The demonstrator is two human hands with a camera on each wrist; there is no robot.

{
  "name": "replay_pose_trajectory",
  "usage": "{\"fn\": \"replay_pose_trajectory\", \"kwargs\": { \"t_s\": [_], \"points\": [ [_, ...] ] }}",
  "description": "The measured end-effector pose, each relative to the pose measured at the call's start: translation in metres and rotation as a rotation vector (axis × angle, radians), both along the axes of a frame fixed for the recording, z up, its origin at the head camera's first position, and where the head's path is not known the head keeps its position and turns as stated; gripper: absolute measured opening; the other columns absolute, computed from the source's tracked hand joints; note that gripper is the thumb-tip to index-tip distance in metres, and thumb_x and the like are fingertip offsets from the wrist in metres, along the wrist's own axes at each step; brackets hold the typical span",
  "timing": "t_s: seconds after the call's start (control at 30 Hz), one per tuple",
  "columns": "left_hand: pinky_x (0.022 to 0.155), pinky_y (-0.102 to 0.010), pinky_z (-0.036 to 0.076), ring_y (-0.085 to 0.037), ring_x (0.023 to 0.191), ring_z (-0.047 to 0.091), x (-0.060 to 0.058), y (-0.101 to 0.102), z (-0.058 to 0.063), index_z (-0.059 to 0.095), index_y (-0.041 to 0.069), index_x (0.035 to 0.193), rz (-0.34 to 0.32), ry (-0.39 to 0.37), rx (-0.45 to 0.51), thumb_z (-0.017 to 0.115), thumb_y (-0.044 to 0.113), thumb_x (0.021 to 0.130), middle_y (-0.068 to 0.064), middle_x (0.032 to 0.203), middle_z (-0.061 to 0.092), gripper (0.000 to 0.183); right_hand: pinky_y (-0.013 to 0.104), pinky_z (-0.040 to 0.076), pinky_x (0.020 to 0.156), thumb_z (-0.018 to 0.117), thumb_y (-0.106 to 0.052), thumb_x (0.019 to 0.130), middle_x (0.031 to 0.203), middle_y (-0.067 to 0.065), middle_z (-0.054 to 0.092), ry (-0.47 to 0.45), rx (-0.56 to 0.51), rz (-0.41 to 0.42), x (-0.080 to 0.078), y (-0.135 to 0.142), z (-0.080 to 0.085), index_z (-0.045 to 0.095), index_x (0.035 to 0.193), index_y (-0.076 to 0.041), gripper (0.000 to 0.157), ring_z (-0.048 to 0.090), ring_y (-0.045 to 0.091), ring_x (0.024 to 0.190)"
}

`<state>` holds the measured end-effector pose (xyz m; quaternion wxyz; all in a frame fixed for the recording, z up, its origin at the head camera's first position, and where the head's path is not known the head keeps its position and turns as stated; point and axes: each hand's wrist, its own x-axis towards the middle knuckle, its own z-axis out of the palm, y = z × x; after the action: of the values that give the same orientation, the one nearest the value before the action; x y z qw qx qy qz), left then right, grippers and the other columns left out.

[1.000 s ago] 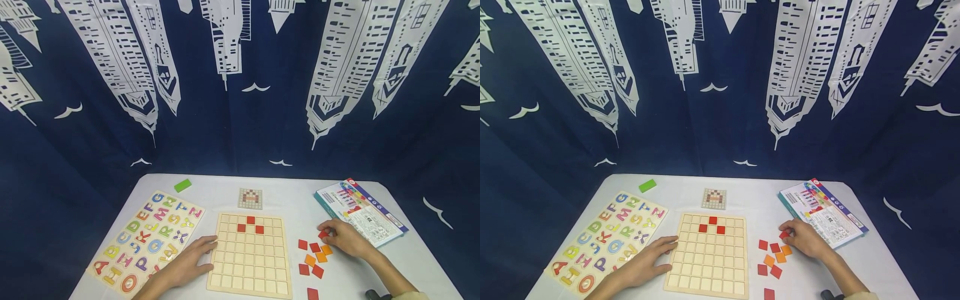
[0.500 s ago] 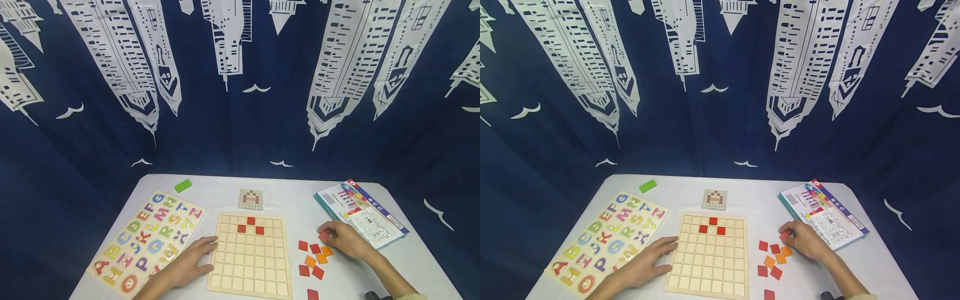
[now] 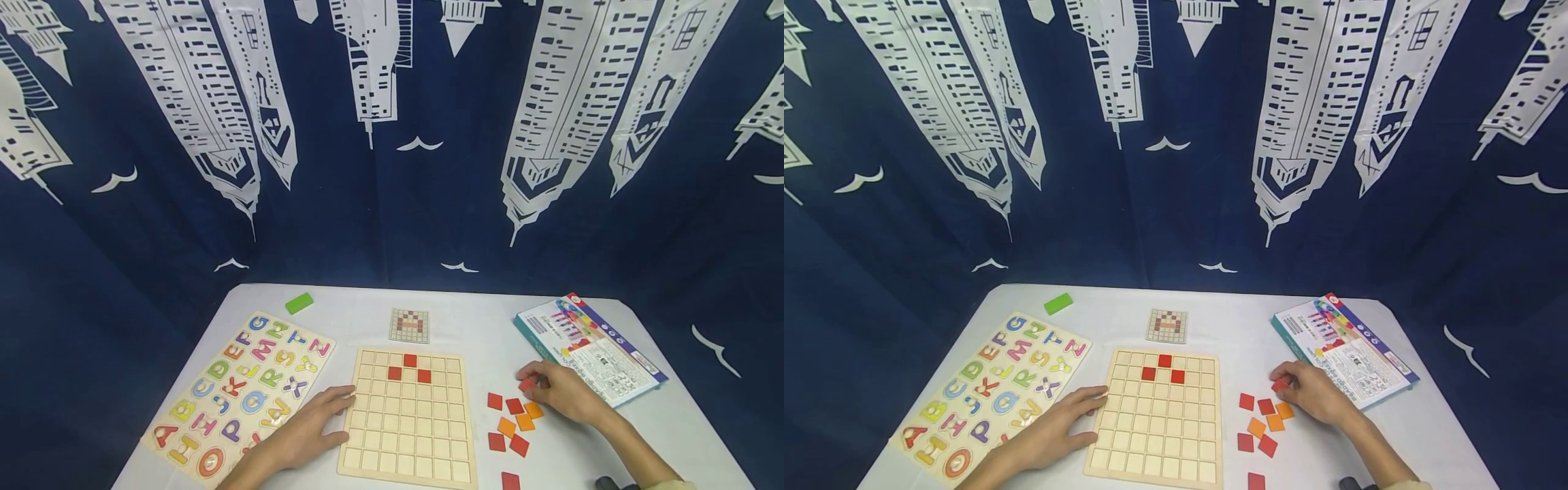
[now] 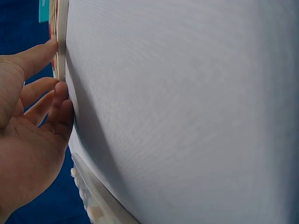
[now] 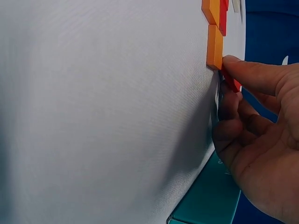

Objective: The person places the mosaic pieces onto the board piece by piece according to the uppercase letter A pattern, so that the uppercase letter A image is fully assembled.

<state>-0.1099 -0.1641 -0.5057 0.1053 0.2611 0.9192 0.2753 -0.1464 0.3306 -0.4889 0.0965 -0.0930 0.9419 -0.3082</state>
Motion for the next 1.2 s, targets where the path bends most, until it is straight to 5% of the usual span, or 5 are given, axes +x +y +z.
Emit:
{"fn": "replay_pose_trajectory", "kwargs": {
  "t_s": [0.6, 1.2],
  "points": [
    [0.113, -0.046, 0.042, -0.017, 0.132, 0.051, -0.001, -0.002, 0.0, 0.05, 0.011, 0.148, -0.012, -0.002, 0.001, 0.068, 0.037, 0.095, 0.004, 0.16, 0.035, 0.061, 0.019, 0.049, 0.067, 0.076, -0.016, 0.09, 0.089, -0.007, 0.065, 0.046, -0.051, 0.038, -0.006, -0.011, 0.0, 0.073, 0.111, -0.014, 0.021, 0.055, 0.01, 0.079],
    [0.114, -0.048, 0.041, -0.022, 0.137, 0.047, 0.001, 0.0, 0.001, 0.051, 0.01, 0.147, -0.002, -0.005, 0.007, 0.069, 0.033, 0.094, 0.003, 0.16, 0.036, 0.06, 0.021, 0.048, 0.068, 0.073, -0.017, 0.092, 0.104, -0.007, 0.07, 0.071, -0.097, 0.035, -0.019, -0.049, 0.003, 0.075, 0.112, -0.019, 0.02, 0.057, 0.012, 0.083]
  ]
}}
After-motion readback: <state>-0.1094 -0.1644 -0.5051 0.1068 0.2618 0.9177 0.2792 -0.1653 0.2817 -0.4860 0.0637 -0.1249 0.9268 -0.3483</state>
